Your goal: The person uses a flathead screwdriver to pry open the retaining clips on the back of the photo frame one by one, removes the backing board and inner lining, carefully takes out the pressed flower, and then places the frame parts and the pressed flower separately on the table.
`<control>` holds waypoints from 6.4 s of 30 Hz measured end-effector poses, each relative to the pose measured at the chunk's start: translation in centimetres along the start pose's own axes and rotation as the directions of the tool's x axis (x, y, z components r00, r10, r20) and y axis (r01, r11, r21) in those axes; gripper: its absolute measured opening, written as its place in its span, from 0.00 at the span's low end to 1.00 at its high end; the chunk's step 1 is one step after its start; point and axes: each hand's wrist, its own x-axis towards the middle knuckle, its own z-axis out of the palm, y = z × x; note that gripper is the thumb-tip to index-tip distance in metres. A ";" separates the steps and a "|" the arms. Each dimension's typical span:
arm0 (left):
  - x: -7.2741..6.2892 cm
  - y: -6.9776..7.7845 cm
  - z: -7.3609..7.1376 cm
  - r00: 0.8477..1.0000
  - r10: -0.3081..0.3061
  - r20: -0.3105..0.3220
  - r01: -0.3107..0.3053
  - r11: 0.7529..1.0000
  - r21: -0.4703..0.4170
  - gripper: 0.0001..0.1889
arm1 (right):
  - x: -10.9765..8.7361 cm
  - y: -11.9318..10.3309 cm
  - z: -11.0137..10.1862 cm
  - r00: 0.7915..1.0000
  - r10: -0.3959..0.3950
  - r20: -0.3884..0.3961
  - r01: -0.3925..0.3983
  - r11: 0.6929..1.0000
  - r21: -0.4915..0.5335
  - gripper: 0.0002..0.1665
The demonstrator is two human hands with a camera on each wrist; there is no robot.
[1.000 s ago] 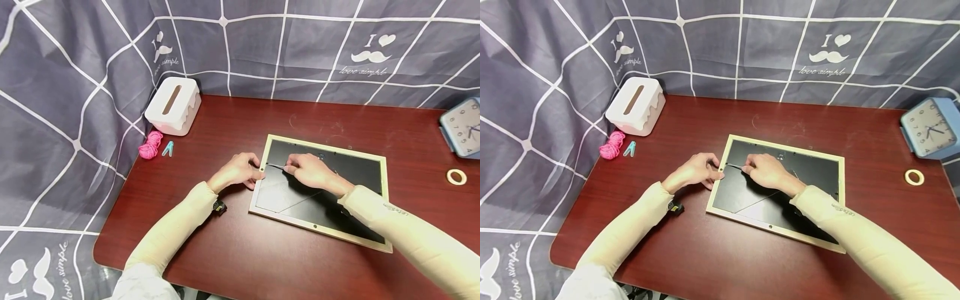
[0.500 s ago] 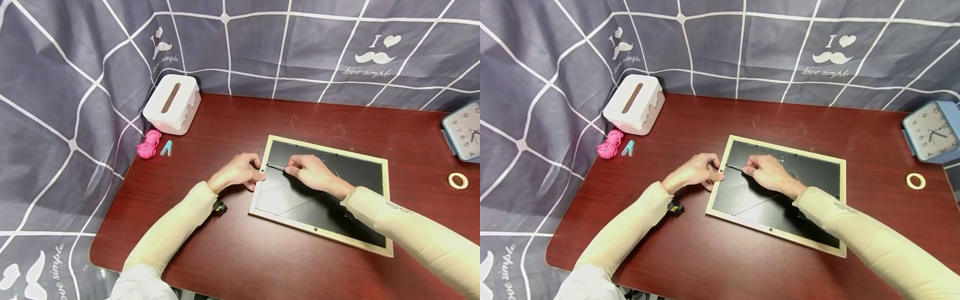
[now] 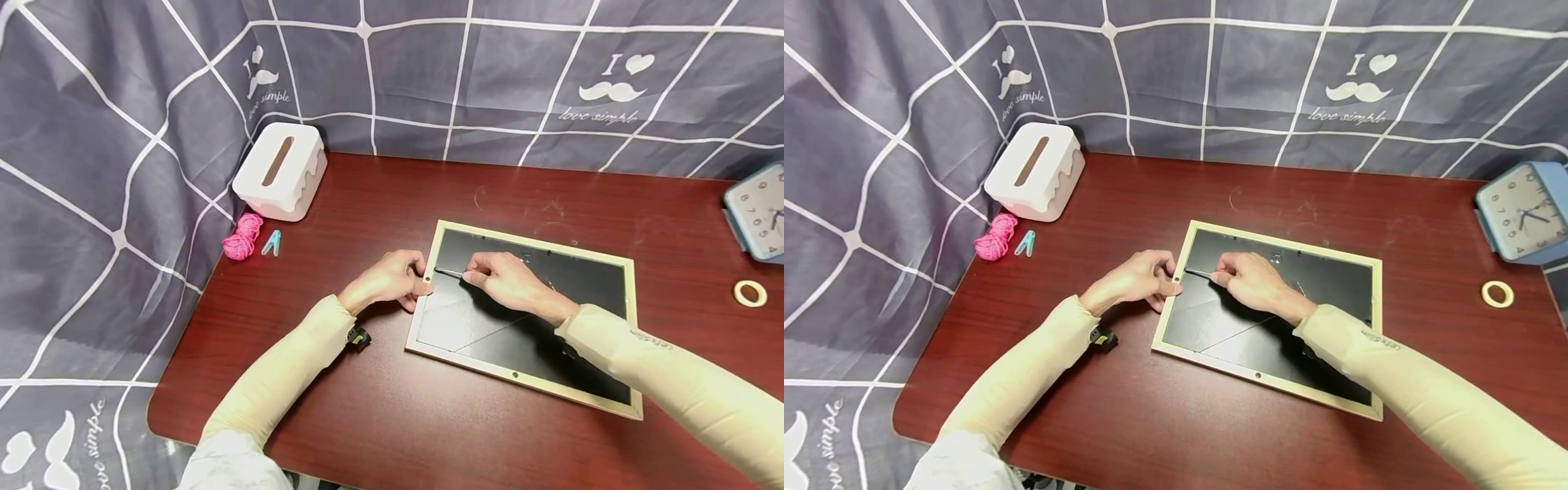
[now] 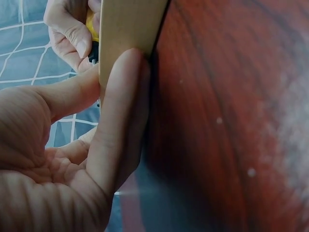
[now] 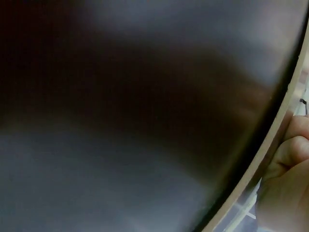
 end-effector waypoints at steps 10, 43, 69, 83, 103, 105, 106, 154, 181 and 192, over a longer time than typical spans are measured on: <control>0.0 -0.1 0.0 1.000 0.003 0.005 -0.003 1.000 0.015 0.13 | 0.3 0.1 0.3 0.999 -0.047 -0.005 0.047 0.999 0.003 0.08; 8.6 4.3 -1.2 0.887 0.463 0.000 -0.267 0.511 0.817 0.12 | -5.6 -1.6 -0.9 0.980 0.172 -0.101 -0.153 0.973 0.171 0.12; 3.8 3.3 -1.3 0.928 0.371 -0.041 -0.133 0.433 0.891 0.15 | -6.2 -2.8 -0.8 0.972 0.191 -0.137 -0.168 0.972 0.161 0.11; 4.4 -4.4 -2.3 0.935 0.349 -0.067 -0.176 0.619 0.765 0.14 | -6.5 -3.6 -0.8 0.975 0.194 -0.105 -0.177 0.972 0.157 0.11; -3.1 -2.4 4.6 0.970 0.229 -0.077 -0.137 0.783 0.607 0.03 | -9.1 -5.3 0.4 0.993 0.105 0.051 -0.111 0.984 0.138 0.06; -3.6 -2.3 5.2 0.974 0.214 -0.071 -0.137 0.812 0.567 0.06 | -9.4 -5.3 0.7 0.994 0.093 0.063 -0.101 0.987 0.126 0.06; -3.8 -2.4 5.5 0.976 0.208 -0.069 -0.136 0.822 0.553 0.09 | -9.5 -5.2 0.8 0.994 0.087 0.067 -0.094 0.989 0.117 0.06; -4.2 -1.0 7.7 0.997 -0.059 0.044 0.063 0.995 -0.083 0.37 | -10.5 -3.7 7.4 0.981 0.014 -0.195 -0.012 1.000 0.015 0.07; -4.3 -0.9 7.2 0.996 -0.056 0.063 0.058 0.998 -0.035 0.35 | -11.0 -6.4 8.5 0.949 -0.190 -0.253 0.076 0.914 -0.399 0.17; -4.5 -1.0 7.1 0.993 -0.021 0.116 0.037 0.990 -0.138 0.35 | -11.1 -7.6 9.7 0.947 -0.210 -0.244 0.050 0.844 -0.535 0.27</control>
